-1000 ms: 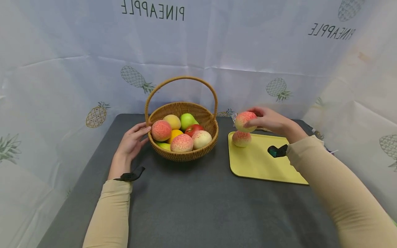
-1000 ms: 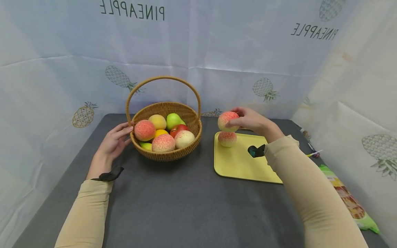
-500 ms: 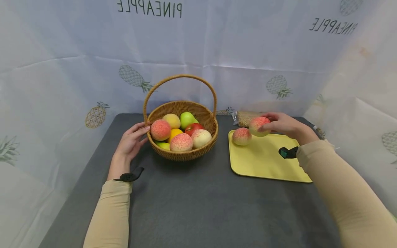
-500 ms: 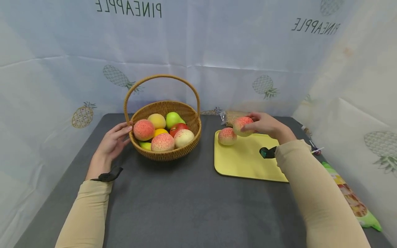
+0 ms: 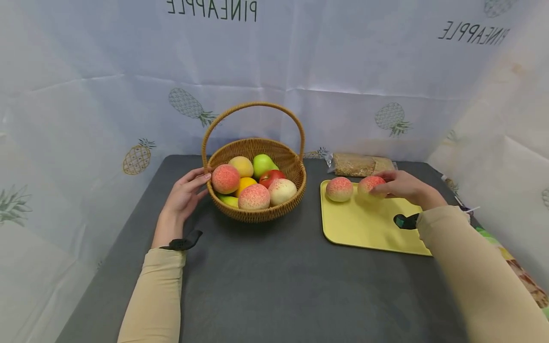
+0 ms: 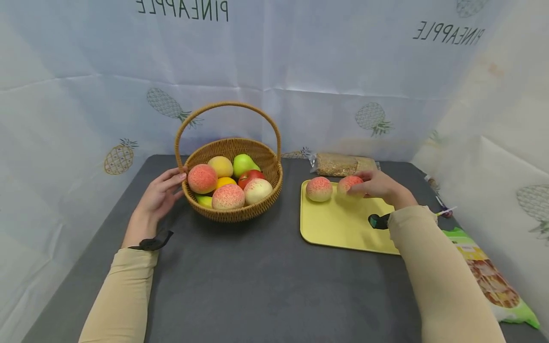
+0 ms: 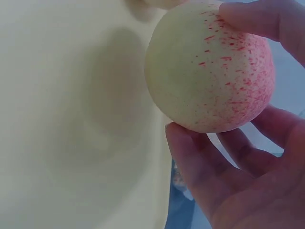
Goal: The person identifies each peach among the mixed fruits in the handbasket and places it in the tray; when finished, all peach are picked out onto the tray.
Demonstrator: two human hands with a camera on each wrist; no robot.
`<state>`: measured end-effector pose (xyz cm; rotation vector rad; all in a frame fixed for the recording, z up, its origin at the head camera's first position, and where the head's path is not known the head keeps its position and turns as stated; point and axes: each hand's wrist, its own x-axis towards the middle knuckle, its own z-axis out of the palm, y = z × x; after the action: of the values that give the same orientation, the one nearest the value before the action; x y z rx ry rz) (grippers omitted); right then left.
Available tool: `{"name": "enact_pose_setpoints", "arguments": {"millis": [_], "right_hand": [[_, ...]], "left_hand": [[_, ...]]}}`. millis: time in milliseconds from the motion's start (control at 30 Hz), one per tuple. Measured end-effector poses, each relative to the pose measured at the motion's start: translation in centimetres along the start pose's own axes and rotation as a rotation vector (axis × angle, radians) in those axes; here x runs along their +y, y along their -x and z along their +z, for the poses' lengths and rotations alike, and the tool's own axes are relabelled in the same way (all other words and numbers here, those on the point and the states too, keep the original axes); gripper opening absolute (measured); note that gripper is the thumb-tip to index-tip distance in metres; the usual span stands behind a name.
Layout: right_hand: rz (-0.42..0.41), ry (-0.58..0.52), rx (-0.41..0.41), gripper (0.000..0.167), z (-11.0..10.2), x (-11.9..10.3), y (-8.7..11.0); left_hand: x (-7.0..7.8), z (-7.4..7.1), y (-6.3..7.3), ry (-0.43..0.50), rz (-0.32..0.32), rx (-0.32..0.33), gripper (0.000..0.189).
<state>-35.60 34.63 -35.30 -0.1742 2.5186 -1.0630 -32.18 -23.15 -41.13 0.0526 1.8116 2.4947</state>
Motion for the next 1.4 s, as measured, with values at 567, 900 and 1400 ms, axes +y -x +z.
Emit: {"name": "enact_pose_setpoints", "arguments": {"millis": [567, 900, 1400], "right_hand": [[0.013, 0.02, 0.049, 0.084, 1.0, 1.6, -0.4], [0.017, 0.033, 0.022, 0.083, 1.0, 1.4, 0.1], [0.026, 0.054, 0.019, 0.086, 0.6, 1.0, 0.5]], "left_hand": [[-0.1, 0.0, 0.1, 0.002, 0.004, 0.007, 0.04], [-0.3, -0.1, 0.2, -0.002, 0.005, 0.004, 0.036], [-0.1, -0.1, 0.1, 0.007, 0.009, -0.013, 0.038]]}}
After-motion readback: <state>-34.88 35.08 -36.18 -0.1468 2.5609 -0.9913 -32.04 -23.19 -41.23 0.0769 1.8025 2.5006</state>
